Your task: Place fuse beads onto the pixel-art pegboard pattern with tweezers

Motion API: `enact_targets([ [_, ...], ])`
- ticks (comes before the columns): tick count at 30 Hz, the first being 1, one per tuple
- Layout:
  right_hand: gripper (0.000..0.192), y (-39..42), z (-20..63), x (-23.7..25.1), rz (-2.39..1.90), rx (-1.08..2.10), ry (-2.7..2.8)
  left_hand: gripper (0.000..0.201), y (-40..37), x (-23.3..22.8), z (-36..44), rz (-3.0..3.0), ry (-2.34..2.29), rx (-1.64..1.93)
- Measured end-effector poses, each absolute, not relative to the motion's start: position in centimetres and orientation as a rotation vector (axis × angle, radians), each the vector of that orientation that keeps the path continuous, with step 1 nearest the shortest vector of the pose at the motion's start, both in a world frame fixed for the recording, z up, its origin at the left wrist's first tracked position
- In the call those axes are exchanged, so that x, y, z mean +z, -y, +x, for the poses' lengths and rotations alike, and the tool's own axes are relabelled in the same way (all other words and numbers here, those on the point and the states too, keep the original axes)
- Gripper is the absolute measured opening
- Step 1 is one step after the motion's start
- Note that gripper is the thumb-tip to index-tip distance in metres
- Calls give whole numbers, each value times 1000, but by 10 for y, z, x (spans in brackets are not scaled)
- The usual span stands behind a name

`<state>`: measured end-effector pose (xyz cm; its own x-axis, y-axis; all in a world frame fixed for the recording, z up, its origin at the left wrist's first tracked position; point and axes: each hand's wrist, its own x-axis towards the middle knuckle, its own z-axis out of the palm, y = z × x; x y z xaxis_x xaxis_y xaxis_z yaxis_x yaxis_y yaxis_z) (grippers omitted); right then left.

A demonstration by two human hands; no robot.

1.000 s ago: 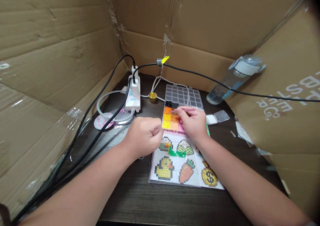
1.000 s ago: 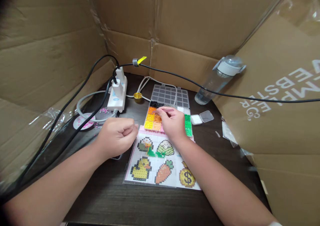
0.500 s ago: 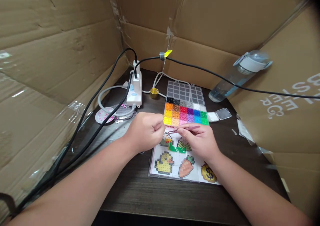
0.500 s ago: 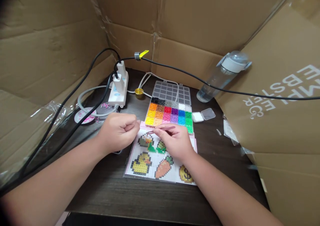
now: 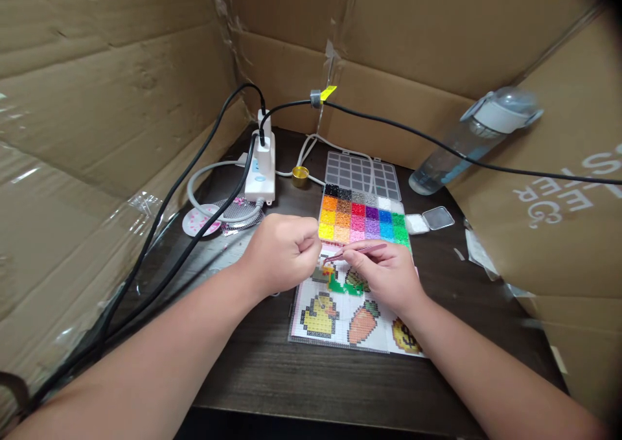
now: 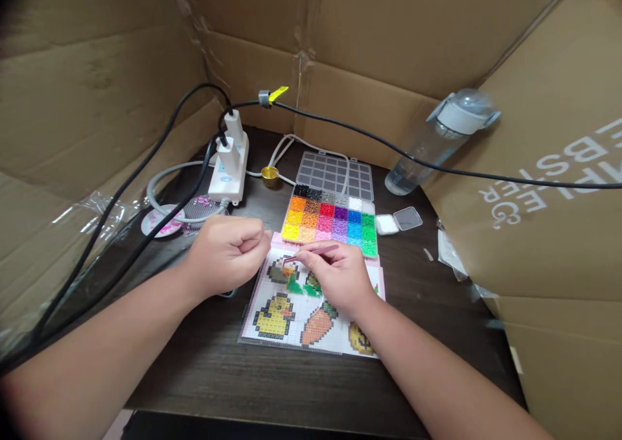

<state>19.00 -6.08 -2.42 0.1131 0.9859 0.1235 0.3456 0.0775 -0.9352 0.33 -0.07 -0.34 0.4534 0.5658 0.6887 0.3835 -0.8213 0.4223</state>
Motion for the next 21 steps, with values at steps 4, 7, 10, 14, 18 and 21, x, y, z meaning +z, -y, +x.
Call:
enact_targets([
  [4,10,61,189,-24,-1449,859,1401,36,1,-3,3,2499,-821,1300],
  [7,10,62,189,-24,-1445,857,1410,37,1,-2,3,2502,-824,1298],
  [10,9,62,190,-25,-1430,838,1411,37,2,-2,3,2497,-836,1297],
  [14,9,62,191,-27,-1425,827,1430,37,2,-1,2,2494,-833,1288],
  [18,11,61,191,-27,-1440,835,1446,37,2,-1,2,2489,-836,1283],
  [21,11,61,190,-27,-1452,829,1433,37,2,-1,2,2489,-833,1287],
])
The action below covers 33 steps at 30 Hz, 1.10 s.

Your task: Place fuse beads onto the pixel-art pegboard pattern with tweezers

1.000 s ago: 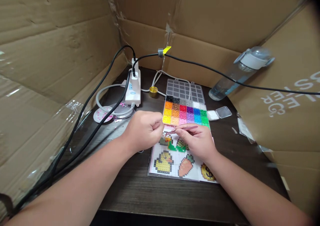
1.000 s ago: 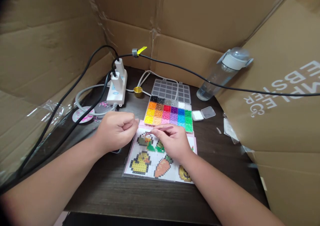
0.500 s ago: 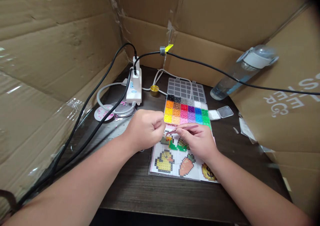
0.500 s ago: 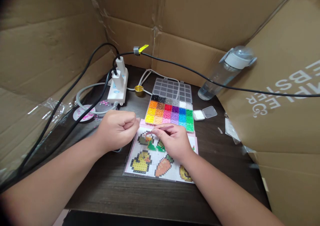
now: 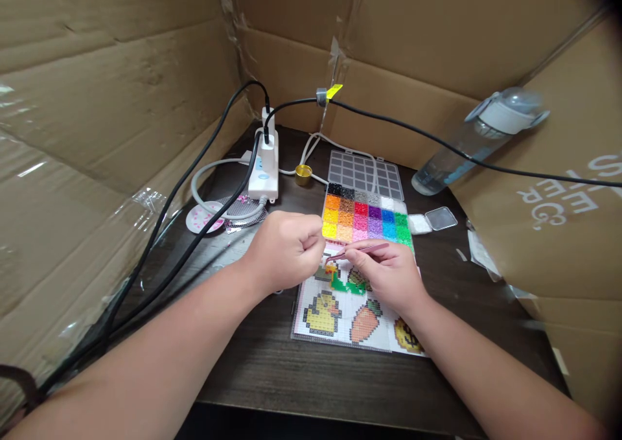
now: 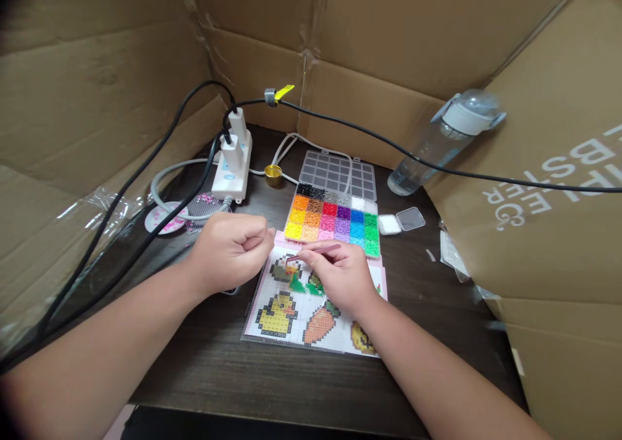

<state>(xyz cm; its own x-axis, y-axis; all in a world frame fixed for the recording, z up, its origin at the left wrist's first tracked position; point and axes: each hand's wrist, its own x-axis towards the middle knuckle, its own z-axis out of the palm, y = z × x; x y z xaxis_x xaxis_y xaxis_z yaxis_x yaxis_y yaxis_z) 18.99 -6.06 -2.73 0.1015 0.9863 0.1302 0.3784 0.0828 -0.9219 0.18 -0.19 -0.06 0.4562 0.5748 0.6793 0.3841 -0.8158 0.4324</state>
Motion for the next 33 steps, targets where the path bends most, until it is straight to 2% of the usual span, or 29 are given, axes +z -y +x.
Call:
enact_targets([
  [16,8,59,190,-21,-1414,831,1384,36,3,-2,2,2486,-833,1289],
  [24,16,31,199,-2,-1338,666,1339,35,2,-2,2,2476,-841,1267],
  [33,15,6,197,-13,-1417,524,1342,34,1,-1,2,2476,-839,1268],
])
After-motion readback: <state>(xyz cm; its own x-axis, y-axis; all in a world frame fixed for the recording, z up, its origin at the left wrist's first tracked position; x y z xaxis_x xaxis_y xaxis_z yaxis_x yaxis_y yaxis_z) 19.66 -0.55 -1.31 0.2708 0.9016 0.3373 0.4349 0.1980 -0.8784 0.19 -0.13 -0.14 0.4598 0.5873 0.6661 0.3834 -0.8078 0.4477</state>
